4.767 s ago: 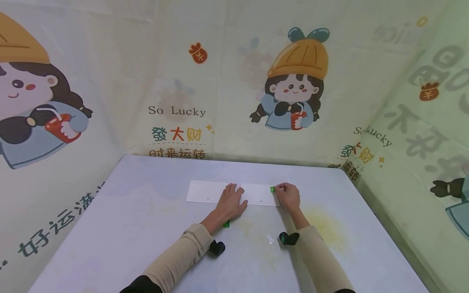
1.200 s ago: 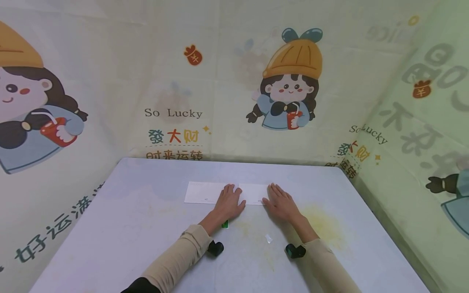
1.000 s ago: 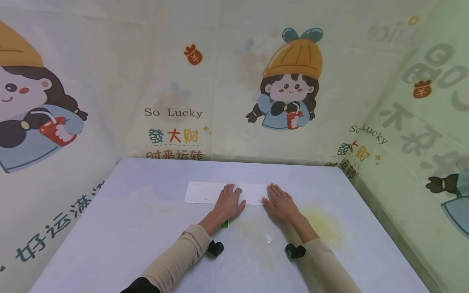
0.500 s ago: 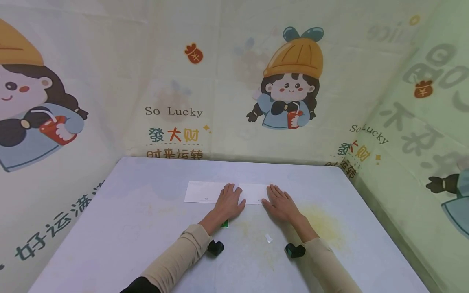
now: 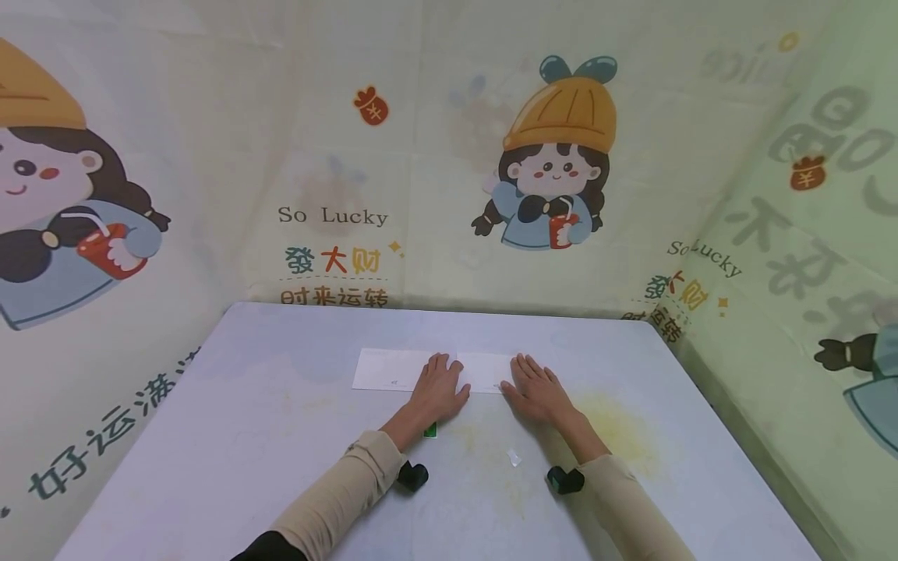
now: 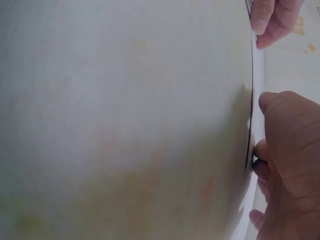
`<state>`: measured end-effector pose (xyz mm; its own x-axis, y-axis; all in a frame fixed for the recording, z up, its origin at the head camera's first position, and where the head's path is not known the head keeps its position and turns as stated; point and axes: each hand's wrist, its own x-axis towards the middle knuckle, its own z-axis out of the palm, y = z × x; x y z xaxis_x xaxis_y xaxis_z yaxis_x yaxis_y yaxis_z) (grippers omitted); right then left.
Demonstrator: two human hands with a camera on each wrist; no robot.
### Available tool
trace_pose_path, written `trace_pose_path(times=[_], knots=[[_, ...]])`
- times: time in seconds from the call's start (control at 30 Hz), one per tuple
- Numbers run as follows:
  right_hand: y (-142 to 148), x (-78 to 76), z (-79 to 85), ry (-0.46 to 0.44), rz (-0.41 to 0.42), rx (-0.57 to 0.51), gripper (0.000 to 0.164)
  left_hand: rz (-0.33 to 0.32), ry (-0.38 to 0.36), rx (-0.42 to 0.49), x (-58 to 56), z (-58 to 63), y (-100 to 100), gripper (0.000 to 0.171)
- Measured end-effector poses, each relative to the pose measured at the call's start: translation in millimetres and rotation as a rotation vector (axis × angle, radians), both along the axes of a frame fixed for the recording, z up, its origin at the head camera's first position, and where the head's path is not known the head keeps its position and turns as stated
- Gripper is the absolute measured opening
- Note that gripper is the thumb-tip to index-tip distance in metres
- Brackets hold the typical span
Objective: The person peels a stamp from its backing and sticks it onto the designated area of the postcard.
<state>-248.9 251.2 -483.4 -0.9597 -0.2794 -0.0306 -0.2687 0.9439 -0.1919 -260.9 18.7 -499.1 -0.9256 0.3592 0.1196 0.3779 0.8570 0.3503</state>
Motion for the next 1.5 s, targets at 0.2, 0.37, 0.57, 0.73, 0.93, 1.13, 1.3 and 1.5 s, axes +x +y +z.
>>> trace_pose_path(times=[0.2,0.37,0.57,0.73,0.93,1.13,1.3,1.5], knots=[[0.5,2.2,2.1,-0.002,-0.001,0.001,0.07,0.001,-0.012,-0.003,1.6,1.7,0.5,0.05],[0.5,2.0,2.7,-0.012,0.002,-0.001,0.07,0.003,-0.014,-0.003,1.9,2.4,0.5,0.05],[1.4,1.5,0.0,-0.013,0.001,-0.016,0.07,0.006,-0.002,-0.007,1.0,-0.2,0.7,0.05],[4.4,1.7,-3.3,-0.012,-0.002,-0.003,0.07,0.003,-0.001,-0.009,1.4,-1.6,1.0,0.05],[7.3,3.5,-0.8,-0.008,-0.007,-0.014,0.069,0.007,-0.008,-0.005,2.0,-0.4,1.1,0.05],[9.0,2.5,-1.2,-0.008,0.0,-0.006,0.069,0.005,-0.015,0.003,2.6,2.0,1.0,0.05],[9.5,1.0,-1.3,-0.009,-0.001,0.01,0.069,0.006,-0.013,0.009,2.4,2.8,0.6,0.05],[8.3,0.7,-3.8,-0.019,-0.008,0.0,0.07,0.004,-0.013,0.005,2.5,3.3,0.1,0.05]])
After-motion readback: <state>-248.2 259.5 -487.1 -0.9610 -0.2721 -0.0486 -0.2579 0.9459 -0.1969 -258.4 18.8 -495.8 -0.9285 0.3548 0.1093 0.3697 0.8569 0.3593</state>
